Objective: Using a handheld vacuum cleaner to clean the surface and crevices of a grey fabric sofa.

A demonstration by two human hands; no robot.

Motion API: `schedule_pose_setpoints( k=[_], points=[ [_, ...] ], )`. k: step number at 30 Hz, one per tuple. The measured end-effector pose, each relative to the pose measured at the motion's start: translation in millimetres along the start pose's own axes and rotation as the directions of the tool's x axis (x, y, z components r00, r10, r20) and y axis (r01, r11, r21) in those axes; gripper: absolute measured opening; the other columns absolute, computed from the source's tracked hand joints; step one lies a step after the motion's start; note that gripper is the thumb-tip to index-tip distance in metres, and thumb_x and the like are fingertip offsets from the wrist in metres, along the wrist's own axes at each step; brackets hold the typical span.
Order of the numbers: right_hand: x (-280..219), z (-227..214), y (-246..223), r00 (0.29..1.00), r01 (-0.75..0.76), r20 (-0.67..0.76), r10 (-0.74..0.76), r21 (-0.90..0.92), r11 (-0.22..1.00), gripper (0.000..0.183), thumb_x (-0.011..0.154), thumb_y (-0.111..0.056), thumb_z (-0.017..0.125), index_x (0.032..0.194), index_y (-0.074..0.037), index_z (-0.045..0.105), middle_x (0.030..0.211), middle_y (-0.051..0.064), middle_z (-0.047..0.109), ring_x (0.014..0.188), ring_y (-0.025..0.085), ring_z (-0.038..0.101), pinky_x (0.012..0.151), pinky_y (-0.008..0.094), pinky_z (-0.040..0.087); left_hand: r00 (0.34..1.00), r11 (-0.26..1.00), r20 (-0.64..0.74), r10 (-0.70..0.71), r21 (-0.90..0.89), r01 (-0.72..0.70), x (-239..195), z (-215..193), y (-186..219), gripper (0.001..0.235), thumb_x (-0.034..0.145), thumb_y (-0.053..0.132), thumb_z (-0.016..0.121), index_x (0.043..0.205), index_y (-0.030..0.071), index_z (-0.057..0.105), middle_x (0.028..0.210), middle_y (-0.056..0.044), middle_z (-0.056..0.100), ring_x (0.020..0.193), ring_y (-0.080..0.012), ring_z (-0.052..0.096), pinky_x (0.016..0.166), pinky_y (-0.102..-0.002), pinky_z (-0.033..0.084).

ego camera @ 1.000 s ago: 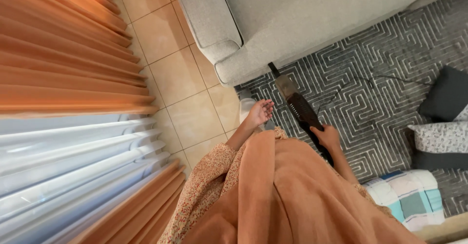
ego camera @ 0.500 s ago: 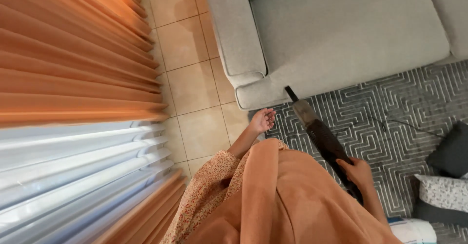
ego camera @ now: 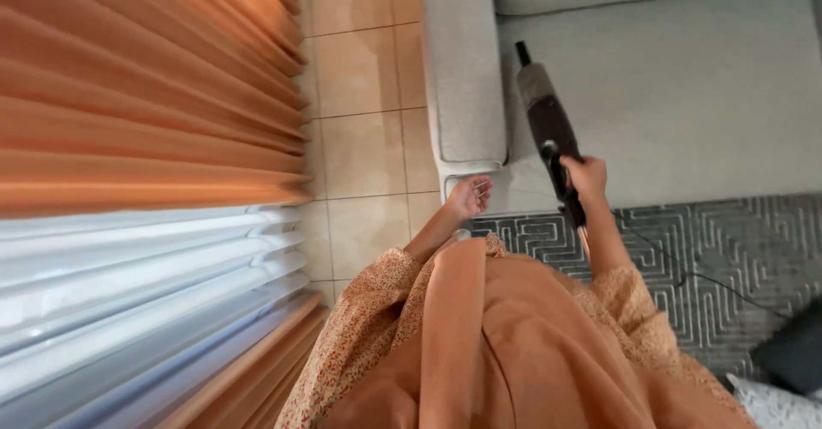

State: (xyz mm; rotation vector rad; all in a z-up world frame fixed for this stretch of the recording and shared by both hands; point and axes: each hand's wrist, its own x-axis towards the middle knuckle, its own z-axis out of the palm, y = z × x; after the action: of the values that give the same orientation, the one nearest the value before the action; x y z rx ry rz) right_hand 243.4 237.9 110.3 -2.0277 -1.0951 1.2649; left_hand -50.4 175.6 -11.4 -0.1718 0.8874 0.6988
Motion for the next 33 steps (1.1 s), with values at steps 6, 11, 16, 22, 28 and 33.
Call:
schedule_pose_setpoints(
  k=[6, 11, 16, 22, 28, 33],
  points=[
    [79, 52, -65, 0.997, 0.051, -0.07, -0.042, 0.129, 0.99, 0.03, 0.084, -0.02, 0.08, 0.073, 0.005, 0.066, 0.061, 0.007, 0.063, 0.047, 0.015, 0.058, 0.044, 0.034, 0.043, 0.99, 0.988, -0.079, 0.115, -0.098, -0.122, -31, -23, 28, 0.031, 0.101, 0.038, 0.05, 0.119, 0.017, 0.063, 0.103, 0.002, 0.071, 0.082, -0.0136, 0.063, 0.075, -0.035, 0.05],
    [106, 72, -89, 0.997, 0.056, -0.058, -0.052, 0.071, 0.996, 0.031, 0.085, -0.02, 0.08, 0.074, 0.005, 0.066, 0.063, 0.009, 0.063, 0.048, 0.017, 0.06, 0.044, 0.036, 0.043, 0.986, 0.984, -0.115, 0.118, -0.123, -0.132, -44, -44, 33, 0.024, 0.1, 0.034, 0.053, 0.116, 0.018, 0.062, 0.101, 0.003, 0.069, 0.083, -0.0142, 0.063, 0.074, -0.036, 0.05],
    [111, 90, -86, 0.99, 0.11, -0.079, -0.116, -0.082, 0.991, 0.027, 0.084, -0.022, 0.079, 0.086, 0.003, 0.072, 0.066, 0.012, 0.068, 0.05, 0.02, 0.065, 0.048, 0.036, 0.05, 0.986, 0.991, -0.142, 0.083, -0.094, -0.097, -50, -43, 36, 0.022, 0.099, 0.034, 0.054, 0.113, 0.018, 0.063, 0.102, 0.003, 0.07, 0.084, -0.0144, 0.063, 0.072, -0.036, 0.05],
    [152, 125, -16, 0.586, 0.449, -0.258, -0.769, -0.686, 0.572, 0.054, 0.074, -0.043, 0.079, 0.102, 0.003, 0.079, 0.08, 0.019, 0.076, 0.073, 0.038, 0.074, 0.062, 0.047, 0.058, 0.991, 0.985, -0.074, 0.11, -0.124, -0.118, -47, -36, 49, 0.027, 0.099, 0.038, 0.054, 0.114, 0.019, 0.063, 0.104, 0.001, 0.071, 0.083, -0.0152, 0.063, 0.073, -0.036, 0.051],
    [120, 129, 5, 0.994, -0.03, 0.068, 0.088, -0.598, 0.801, 0.063, 0.102, -0.053, 0.057, 0.097, 0.006, 0.08, 0.097, 0.023, 0.082, 0.096, 0.038, 0.076, 0.092, 0.046, 0.058, 0.986, 0.983, -0.084, 0.146, -0.097, -0.154, -46, -39, 50, 0.028, 0.102, 0.037, 0.053, 0.119, 0.018, 0.063, 0.106, 0.001, 0.071, 0.084, -0.0141, 0.063, 0.075, -0.035, 0.051],
    [97, 123, 13, 0.995, 0.032, -0.054, -0.08, -0.603, 0.797, 0.055, 0.091, -0.049, 0.069, 0.102, 0.005, 0.074, 0.106, 0.03, 0.072, 0.102, 0.046, 0.068, 0.085, 0.051, 0.056, 0.987, 0.995, -0.124, 0.103, 0.026, -0.101, -43, -28, 48, 0.033, 0.102, 0.038, 0.048, 0.122, 0.017, 0.063, 0.108, 0.003, 0.07, 0.084, -0.0134, 0.06, 0.078, -0.037, 0.051]
  ],
)
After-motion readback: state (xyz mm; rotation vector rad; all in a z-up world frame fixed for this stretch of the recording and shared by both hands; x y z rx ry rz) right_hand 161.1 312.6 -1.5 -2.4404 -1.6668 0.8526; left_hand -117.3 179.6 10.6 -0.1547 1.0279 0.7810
